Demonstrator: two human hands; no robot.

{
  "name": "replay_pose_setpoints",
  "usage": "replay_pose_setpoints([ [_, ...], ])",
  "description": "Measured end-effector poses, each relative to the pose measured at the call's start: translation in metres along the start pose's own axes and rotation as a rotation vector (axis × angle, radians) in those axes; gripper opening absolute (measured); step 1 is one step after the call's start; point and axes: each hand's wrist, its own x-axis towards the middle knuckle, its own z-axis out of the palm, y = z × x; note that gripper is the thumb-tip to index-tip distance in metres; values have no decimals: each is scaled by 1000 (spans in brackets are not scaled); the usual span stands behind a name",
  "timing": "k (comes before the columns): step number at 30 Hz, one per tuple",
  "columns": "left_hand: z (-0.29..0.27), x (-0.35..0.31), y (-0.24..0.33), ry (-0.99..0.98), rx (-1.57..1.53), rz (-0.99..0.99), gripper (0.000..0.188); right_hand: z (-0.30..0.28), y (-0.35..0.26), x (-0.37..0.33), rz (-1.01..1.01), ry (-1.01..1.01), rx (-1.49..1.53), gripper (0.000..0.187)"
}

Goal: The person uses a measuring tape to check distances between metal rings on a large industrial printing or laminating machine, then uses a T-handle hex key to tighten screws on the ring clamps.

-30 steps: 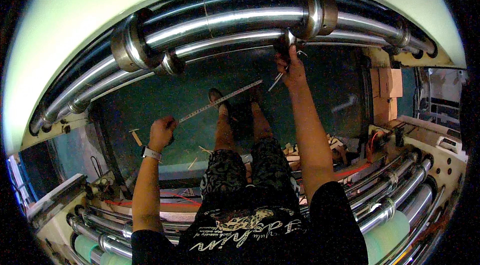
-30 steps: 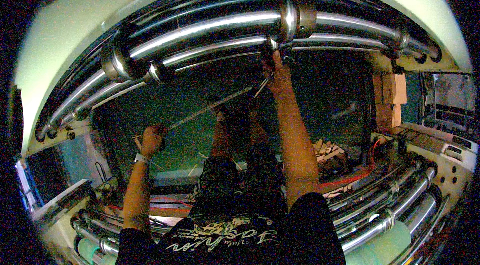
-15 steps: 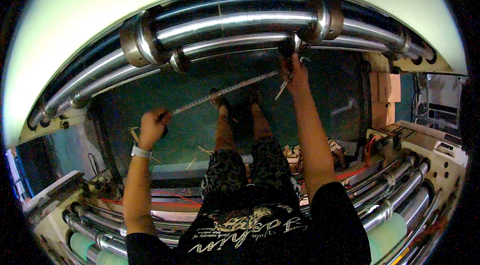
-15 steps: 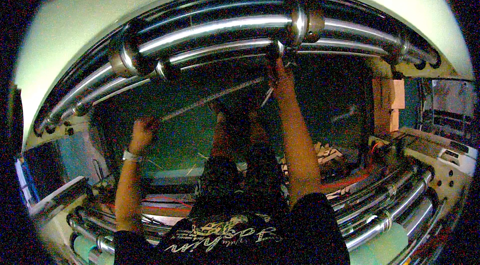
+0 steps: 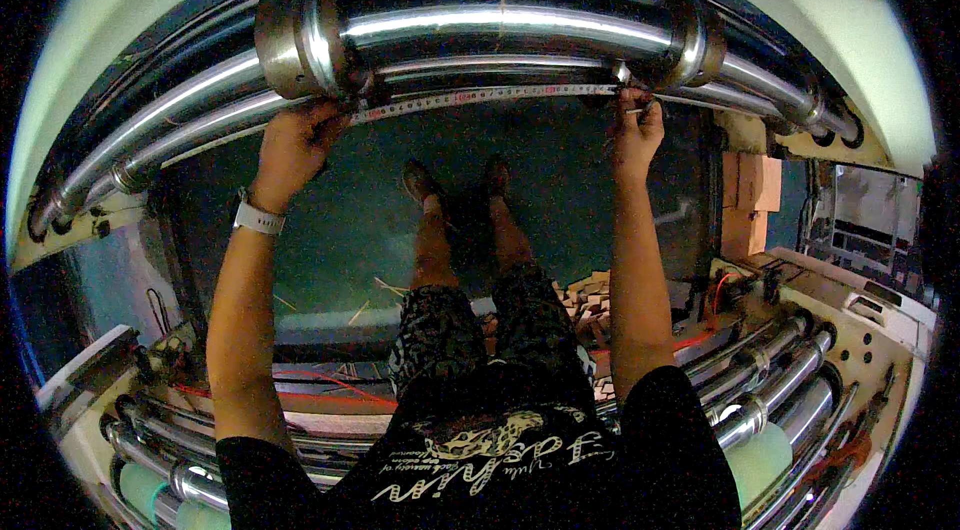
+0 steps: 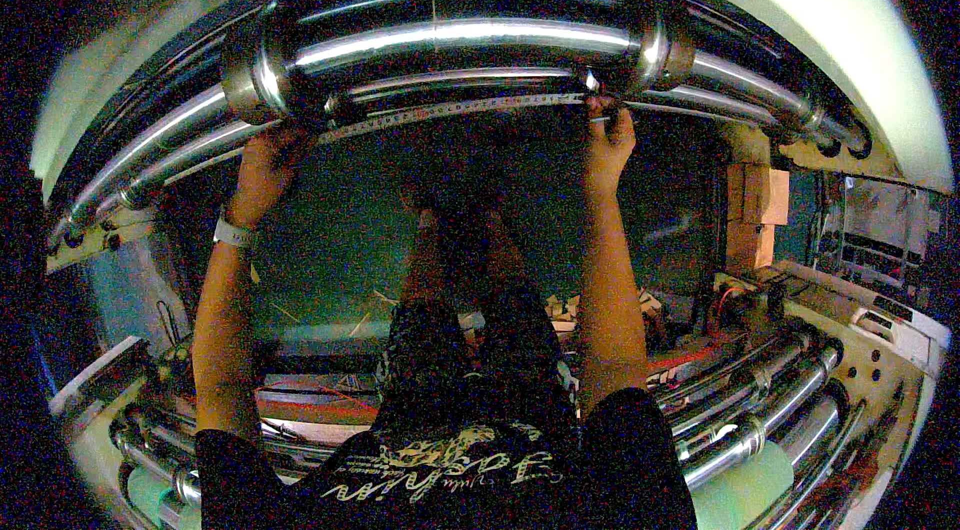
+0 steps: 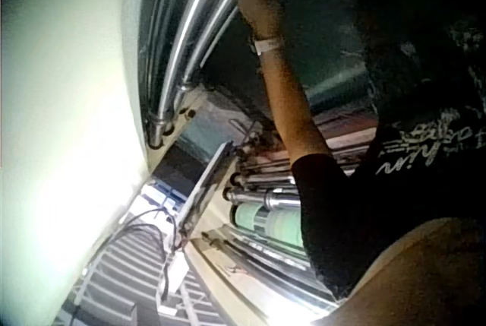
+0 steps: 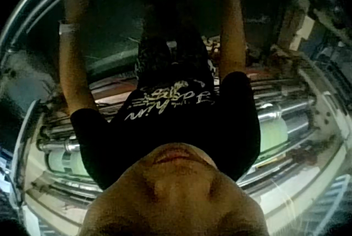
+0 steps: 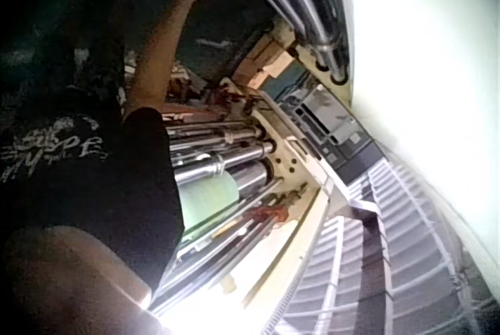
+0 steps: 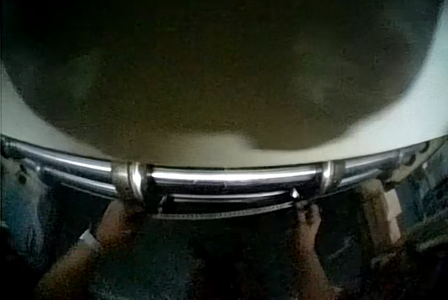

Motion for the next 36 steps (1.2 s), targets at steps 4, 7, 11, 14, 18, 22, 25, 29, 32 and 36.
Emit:
replay_pose_setpoints([
  [4,1,-1,-2,-17,69,-76,14,5,1,0,60,10,86,9],
  [7,6,4,-15,5,78,-72,16,4,26,9,-107,68,0,12],
  [11,5,9,-12,-14,194,-94,21,5,9,0,139,49,22,17],
  [14,7,18,-7,-10,170,-55,20,-14,31,16,-131,67,-95,14],
  [18,7,12,-8,4,204,-80,19,-5,20,16,-45,-58,79,8],
  [22,10,14,-8,-19,241,-83,17,-5,15,16,26,-18,57,7],
  [25,8,15,-5,12,254,-60,17,-9,13,20,-57,-43,3,5],
  [29,9,15,-5,49,247,-78,17,9,-4,8,5,1,106,3],
  [32,7,16,-2,10,260,-101,17,-6,7,16,-31,-64,2,5],
  [36,4,16,-1,-18,275,-115,18,2,5,14,16,-16,73,5],
])
